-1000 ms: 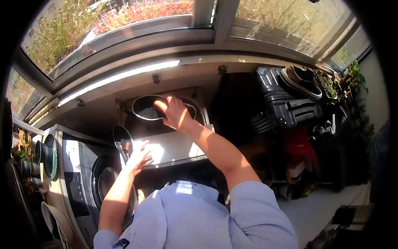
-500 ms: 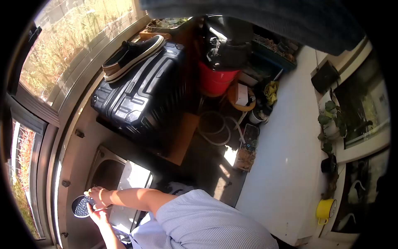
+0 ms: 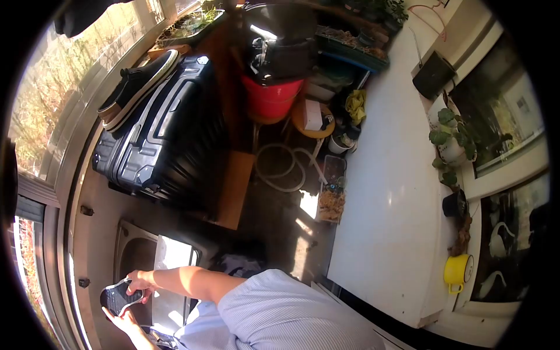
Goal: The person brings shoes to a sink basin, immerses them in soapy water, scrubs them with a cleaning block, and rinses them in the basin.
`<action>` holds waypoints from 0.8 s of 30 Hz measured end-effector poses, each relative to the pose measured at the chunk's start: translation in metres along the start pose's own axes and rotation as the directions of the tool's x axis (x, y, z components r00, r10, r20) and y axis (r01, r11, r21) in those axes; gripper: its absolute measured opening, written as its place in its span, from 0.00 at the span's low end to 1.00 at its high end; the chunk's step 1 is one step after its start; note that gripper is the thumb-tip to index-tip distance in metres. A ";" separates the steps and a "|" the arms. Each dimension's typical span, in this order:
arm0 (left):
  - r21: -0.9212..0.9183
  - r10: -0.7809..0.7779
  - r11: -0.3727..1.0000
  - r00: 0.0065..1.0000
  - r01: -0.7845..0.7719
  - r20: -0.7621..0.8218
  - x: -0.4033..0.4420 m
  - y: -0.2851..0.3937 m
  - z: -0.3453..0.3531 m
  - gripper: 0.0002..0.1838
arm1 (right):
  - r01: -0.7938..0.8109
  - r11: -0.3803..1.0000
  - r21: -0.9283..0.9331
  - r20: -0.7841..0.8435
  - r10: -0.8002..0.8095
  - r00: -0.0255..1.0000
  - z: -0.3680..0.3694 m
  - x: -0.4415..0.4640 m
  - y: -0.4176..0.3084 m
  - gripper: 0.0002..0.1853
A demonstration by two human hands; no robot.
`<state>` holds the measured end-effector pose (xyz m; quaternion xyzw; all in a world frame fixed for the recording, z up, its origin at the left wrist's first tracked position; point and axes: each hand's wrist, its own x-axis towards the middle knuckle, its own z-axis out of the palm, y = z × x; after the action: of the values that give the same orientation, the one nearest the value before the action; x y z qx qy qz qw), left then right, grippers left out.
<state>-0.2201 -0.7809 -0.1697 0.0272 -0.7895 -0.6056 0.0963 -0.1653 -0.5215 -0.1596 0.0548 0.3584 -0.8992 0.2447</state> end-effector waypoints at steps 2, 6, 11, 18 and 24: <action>-0.229 0.032 0.973 0.986 0.005 0.161 0.003 0.000 -0.020 0.42 | -0.074 0.997 0.008 0.085 0.073 0.994 -0.007 0.002 0.001 0.20; -0.420 0.119 0.907 0.933 0.037 0.339 0.004 0.003 -0.029 0.35 | -0.049 0.984 -0.170 -0.091 0.034 0.995 -0.005 0.010 0.005 0.23; -0.025 -0.028 0.999 0.998 0.027 -0.054 0.026 0.024 0.003 0.25 | 0.007 0.771 -0.637 -0.274 -0.234 0.933 0.017 -0.007 0.000 0.24; 0.721 0.322 0.601 0.930 -0.345 0.177 0.038 0.006 0.006 0.23 | 0.179 0.172 -0.969 0.094 -0.414 0.906 0.035 -0.011 0.006 0.10; 0.777 0.141 0.512 0.929 -0.365 0.343 0.025 0.040 0.028 0.12 | 0.348 -0.233 -0.908 0.408 -0.301 0.862 0.038 -0.002 0.019 0.09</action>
<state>-0.2470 -0.7476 -0.1355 -0.1191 -0.9810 -0.1385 0.0651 -0.1510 -0.5579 -0.1430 -0.2555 0.8979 -0.3565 -0.0377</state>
